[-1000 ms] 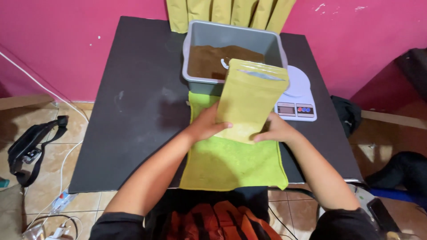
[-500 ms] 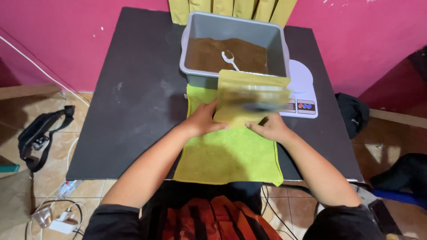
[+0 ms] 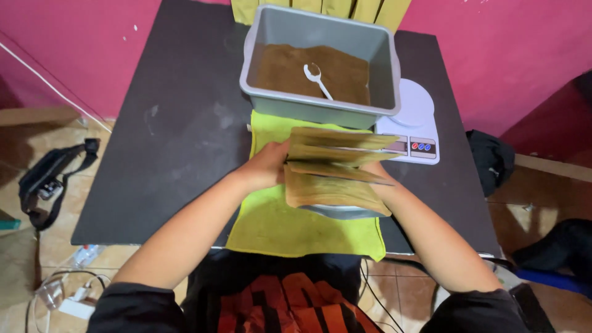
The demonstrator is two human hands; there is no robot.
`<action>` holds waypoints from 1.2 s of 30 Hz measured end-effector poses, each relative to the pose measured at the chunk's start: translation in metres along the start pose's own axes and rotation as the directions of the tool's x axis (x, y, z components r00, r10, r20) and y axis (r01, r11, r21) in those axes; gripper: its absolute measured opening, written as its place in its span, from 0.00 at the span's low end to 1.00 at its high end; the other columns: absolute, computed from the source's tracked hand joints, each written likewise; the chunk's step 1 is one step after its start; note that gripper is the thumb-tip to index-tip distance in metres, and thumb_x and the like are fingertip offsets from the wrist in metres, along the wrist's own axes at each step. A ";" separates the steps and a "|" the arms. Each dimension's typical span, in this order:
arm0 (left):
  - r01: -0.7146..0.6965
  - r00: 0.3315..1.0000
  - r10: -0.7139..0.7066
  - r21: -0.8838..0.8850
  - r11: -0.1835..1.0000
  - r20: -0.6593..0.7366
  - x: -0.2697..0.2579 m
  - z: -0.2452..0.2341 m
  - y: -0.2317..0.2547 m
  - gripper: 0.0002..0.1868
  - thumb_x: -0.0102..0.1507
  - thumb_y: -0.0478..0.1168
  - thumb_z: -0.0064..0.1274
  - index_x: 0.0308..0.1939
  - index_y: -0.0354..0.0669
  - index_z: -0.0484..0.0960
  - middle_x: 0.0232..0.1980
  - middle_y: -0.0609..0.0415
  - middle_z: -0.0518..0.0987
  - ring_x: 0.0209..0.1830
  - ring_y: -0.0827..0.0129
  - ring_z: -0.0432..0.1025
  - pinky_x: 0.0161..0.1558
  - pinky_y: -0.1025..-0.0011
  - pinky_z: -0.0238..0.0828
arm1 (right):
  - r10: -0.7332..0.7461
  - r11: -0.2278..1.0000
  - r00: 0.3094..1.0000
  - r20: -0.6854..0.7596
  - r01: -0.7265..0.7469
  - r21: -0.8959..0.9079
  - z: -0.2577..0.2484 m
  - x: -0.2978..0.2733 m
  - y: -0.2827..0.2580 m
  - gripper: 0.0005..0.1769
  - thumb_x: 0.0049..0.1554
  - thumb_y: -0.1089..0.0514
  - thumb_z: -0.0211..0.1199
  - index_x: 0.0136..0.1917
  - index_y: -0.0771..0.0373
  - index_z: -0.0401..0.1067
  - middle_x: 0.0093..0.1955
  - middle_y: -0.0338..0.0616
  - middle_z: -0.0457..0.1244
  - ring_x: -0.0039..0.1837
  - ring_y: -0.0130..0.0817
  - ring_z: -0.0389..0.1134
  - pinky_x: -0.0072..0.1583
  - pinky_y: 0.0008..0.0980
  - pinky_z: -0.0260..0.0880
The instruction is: Preparing and filling coffee bags by scooping ground coffee directly with the bags and organizing them on a scale.
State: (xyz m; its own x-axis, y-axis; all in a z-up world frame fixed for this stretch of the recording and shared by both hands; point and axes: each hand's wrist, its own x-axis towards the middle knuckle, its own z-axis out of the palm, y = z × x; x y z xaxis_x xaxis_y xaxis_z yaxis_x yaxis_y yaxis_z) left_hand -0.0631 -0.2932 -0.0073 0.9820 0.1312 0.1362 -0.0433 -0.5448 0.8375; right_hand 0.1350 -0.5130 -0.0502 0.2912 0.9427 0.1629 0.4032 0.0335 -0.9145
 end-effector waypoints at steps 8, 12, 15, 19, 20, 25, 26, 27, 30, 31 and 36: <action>0.409 0.884 -0.462 -0.599 0.689 0.071 0.014 0.004 0.002 0.23 0.58 0.45 0.56 0.49 0.30 0.83 0.47 0.40 0.85 0.45 0.55 0.78 0.47 0.59 0.75 | -0.070 0.997 0.997 0.014 0.070 0.037 -0.002 0.038 -0.029 0.33 0.42 0.59 0.82 0.61 0.67 0.77 0.61 0.53 0.70 0.64 0.47 0.71 0.67 0.45 0.71; 0.124 0.991 -0.131 -0.227 0.966 -0.014 0.020 0.009 -0.042 0.30 0.44 0.32 0.75 0.50 0.40 0.84 0.49 0.41 0.86 0.54 0.51 0.79 0.52 0.56 0.80 | -0.024 0.998 1.000 0.019 0.023 0.052 0.000 0.019 -0.022 0.35 0.41 0.59 0.83 0.61 0.66 0.77 0.62 0.52 0.70 0.65 0.47 0.71 0.69 0.44 0.69; 0.140 0.989 -0.151 -0.358 0.923 -0.002 0.000 0.001 0.009 0.24 0.51 0.26 0.65 0.51 0.21 0.82 0.50 0.25 0.82 0.54 0.37 0.77 0.52 0.45 0.78 | 0.006 0.999 1.000 0.024 -0.007 0.048 -0.004 0.008 -0.022 0.36 0.40 0.58 0.84 0.61 0.66 0.77 0.63 0.51 0.70 0.66 0.46 0.71 0.71 0.44 0.68; 0.217 0.975 -0.220 -0.372 0.903 0.034 0.001 -0.007 0.022 0.29 0.48 0.27 0.67 0.54 0.21 0.81 0.53 0.23 0.81 0.55 0.36 0.77 0.54 0.46 0.77 | 0.090 0.992 0.994 0.061 -0.095 0.078 -0.011 0.010 -0.022 0.34 0.37 0.63 0.86 0.58 0.62 0.80 0.55 0.43 0.74 0.57 0.32 0.76 0.60 0.32 0.77; 0.221 0.974 -0.220 -0.376 0.900 0.045 0.002 -0.008 0.023 0.30 0.48 0.28 0.68 0.55 0.22 0.81 0.53 0.24 0.81 0.55 0.36 0.77 0.54 0.46 0.78 | 0.089 0.993 0.994 0.071 -0.094 0.072 -0.012 0.010 -0.019 0.34 0.37 0.62 0.87 0.58 0.61 0.80 0.55 0.41 0.74 0.57 0.31 0.76 0.60 0.31 0.77; 0.282 0.959 -0.274 -0.372 0.884 0.076 0.001 -0.005 0.016 0.34 0.47 0.31 0.72 0.57 0.25 0.82 0.55 0.28 0.82 0.57 0.41 0.77 0.56 0.50 0.78 | 0.025 0.994 0.996 0.090 -0.034 0.101 -0.011 0.009 -0.035 0.34 0.41 0.65 0.83 0.61 0.64 0.78 0.58 0.50 0.72 0.57 0.34 0.73 0.60 0.41 0.75; 0.309 0.950 -0.301 -0.368 0.877 0.080 0.000 -0.004 0.018 0.35 0.47 0.32 0.73 0.58 0.26 0.81 0.56 0.29 0.82 0.58 0.42 0.77 0.57 0.50 0.77 | 0.031 0.993 0.995 0.096 -0.042 0.110 -0.009 0.009 -0.036 0.33 0.42 0.65 0.82 0.62 0.64 0.77 0.58 0.49 0.72 0.58 0.33 0.72 0.60 0.40 0.75; 0.330 0.943 -0.322 -0.363 0.871 0.083 0.001 -0.004 0.020 0.35 0.48 0.33 0.74 0.59 0.27 0.81 0.57 0.30 0.82 0.58 0.42 0.77 0.58 0.51 0.77 | 0.036 0.992 0.994 0.101 -0.048 0.115 -0.010 0.010 -0.038 0.32 0.44 0.66 0.81 0.62 0.63 0.77 0.59 0.48 0.72 0.58 0.31 0.72 0.61 0.39 0.75; 0.354 0.934 -0.352 -0.334 0.874 0.069 0.000 -0.002 0.027 0.38 0.48 0.35 0.75 0.61 0.26 0.79 0.58 0.29 0.81 0.60 0.42 0.76 0.59 0.51 0.76 | 0.012 0.988 0.996 0.093 -0.026 0.154 -0.007 0.004 -0.026 0.35 0.47 0.66 0.79 0.67 0.64 0.72 0.64 0.51 0.69 0.63 0.36 0.70 0.65 0.43 0.71; 0.352 0.934 -0.349 -0.335 0.874 0.070 -0.001 -0.003 0.037 0.38 0.48 0.35 0.75 0.61 0.26 0.79 0.58 0.29 0.81 0.60 0.42 0.76 0.59 0.51 0.76 | 0.013 0.988 0.996 0.092 -0.027 0.151 -0.007 0.002 -0.016 0.35 0.47 0.66 0.79 0.67 0.64 0.72 0.64 0.51 0.69 0.63 0.36 0.70 0.65 0.43 0.71; 0.269 0.951 -0.304 -0.348 0.898 -0.049 -0.002 -0.001 0.031 0.33 0.47 0.32 0.72 0.57 0.33 0.82 0.50 0.39 0.85 0.53 0.51 0.81 0.52 0.57 0.79 | -0.022 0.975 1.000 0.022 0.016 0.223 -0.001 -0.005 0.002 0.30 0.49 0.71 0.76 0.65 0.67 0.73 0.59 0.50 0.70 0.60 0.37 0.70 0.63 0.42 0.75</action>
State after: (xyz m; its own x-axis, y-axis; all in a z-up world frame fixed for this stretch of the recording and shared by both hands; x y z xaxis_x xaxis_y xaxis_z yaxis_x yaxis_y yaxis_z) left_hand -0.0666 -0.3095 0.0195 0.9383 0.3313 -0.0988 0.1609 -0.1656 0.9730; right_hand 0.1351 -0.5177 -0.0528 0.2628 0.9489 0.1747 0.2041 0.1223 -0.9713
